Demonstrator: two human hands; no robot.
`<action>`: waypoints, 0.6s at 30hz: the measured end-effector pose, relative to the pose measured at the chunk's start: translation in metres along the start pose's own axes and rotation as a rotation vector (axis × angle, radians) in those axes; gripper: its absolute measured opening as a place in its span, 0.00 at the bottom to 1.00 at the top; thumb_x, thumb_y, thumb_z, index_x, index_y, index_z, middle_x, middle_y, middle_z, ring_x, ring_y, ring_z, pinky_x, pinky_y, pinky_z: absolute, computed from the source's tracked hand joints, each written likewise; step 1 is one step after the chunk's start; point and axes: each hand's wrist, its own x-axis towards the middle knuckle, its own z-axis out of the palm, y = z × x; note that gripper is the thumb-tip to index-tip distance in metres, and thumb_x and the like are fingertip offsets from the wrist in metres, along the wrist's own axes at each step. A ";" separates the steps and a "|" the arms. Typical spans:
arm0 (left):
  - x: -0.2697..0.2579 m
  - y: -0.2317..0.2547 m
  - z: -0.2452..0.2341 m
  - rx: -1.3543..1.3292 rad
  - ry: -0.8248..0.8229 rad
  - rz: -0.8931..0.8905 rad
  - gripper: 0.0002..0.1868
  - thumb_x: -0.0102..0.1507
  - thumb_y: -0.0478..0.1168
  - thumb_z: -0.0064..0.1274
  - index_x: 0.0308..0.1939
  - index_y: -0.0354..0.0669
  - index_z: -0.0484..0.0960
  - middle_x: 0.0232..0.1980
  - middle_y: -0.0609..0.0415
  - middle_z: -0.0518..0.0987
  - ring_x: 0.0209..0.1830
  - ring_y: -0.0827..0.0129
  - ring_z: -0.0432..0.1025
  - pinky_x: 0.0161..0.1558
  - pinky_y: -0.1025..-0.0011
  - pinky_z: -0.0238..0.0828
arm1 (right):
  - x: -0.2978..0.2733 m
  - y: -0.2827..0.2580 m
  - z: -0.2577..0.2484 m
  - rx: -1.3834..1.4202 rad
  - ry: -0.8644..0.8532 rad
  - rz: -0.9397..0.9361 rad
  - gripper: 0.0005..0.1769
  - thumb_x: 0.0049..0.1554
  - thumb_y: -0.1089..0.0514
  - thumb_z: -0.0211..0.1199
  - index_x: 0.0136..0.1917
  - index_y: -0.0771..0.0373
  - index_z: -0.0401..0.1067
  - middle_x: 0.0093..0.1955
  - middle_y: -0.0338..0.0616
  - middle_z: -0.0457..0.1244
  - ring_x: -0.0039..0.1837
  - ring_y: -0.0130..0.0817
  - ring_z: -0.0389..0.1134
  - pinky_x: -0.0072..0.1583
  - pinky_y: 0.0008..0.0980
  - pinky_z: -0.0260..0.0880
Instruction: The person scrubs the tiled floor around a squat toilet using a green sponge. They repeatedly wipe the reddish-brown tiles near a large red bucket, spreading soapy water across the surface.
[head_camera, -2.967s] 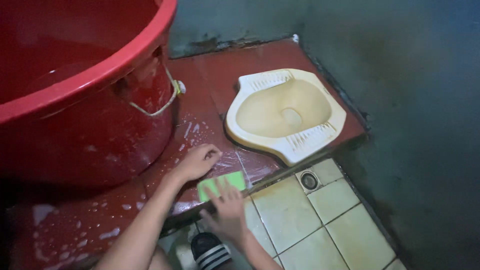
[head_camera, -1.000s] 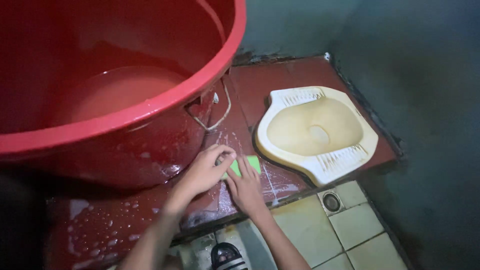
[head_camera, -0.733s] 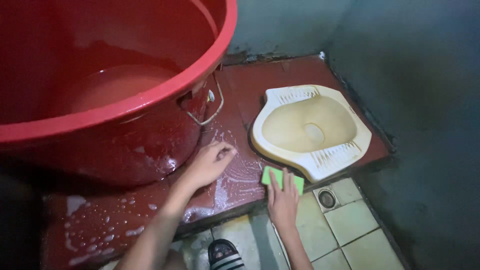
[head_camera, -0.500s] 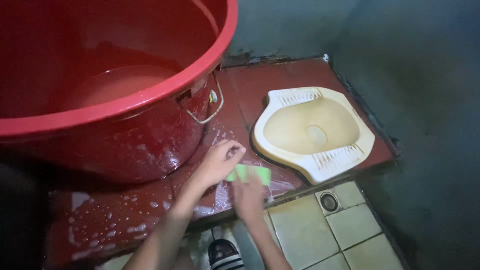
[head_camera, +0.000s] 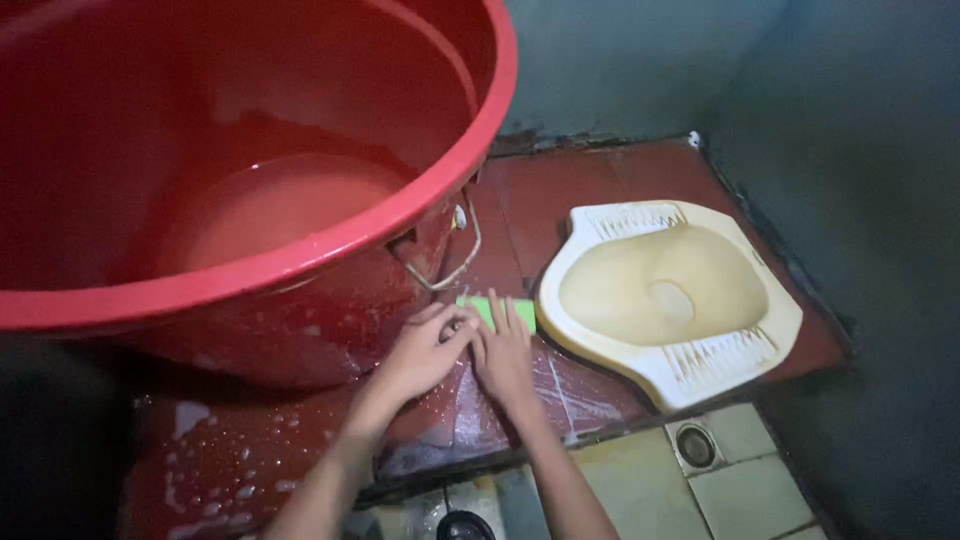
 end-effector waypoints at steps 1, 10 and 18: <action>0.001 0.006 -0.001 0.003 0.003 0.002 0.14 0.68 0.50 0.48 0.45 0.49 0.84 0.48 0.57 0.82 0.43 0.68 0.80 0.53 0.72 0.69 | 0.009 -0.005 -0.008 0.002 0.004 -0.003 0.27 0.66 0.49 0.48 0.77 0.48 0.63 0.84 0.50 0.45 0.82 0.62 0.45 0.75 0.58 0.47; 0.002 0.017 0.001 -0.074 -0.084 0.008 0.13 0.67 0.46 0.52 0.48 0.43 0.85 0.45 0.38 0.83 0.51 0.39 0.78 0.50 0.50 0.77 | -0.074 -0.022 -0.036 -0.044 -0.157 0.021 0.23 0.66 0.44 0.49 0.72 0.44 0.70 0.80 0.48 0.52 0.83 0.55 0.46 0.73 0.52 0.51; -0.007 0.037 -0.013 -0.069 -0.102 0.049 0.14 0.66 0.45 0.51 0.48 0.40 0.84 0.52 0.32 0.81 0.52 0.33 0.76 0.52 0.45 0.74 | -0.094 -0.018 -0.059 -0.096 -0.080 0.253 0.25 0.67 0.47 0.48 0.76 0.38 0.66 0.77 0.55 0.57 0.79 0.56 0.53 0.73 0.52 0.53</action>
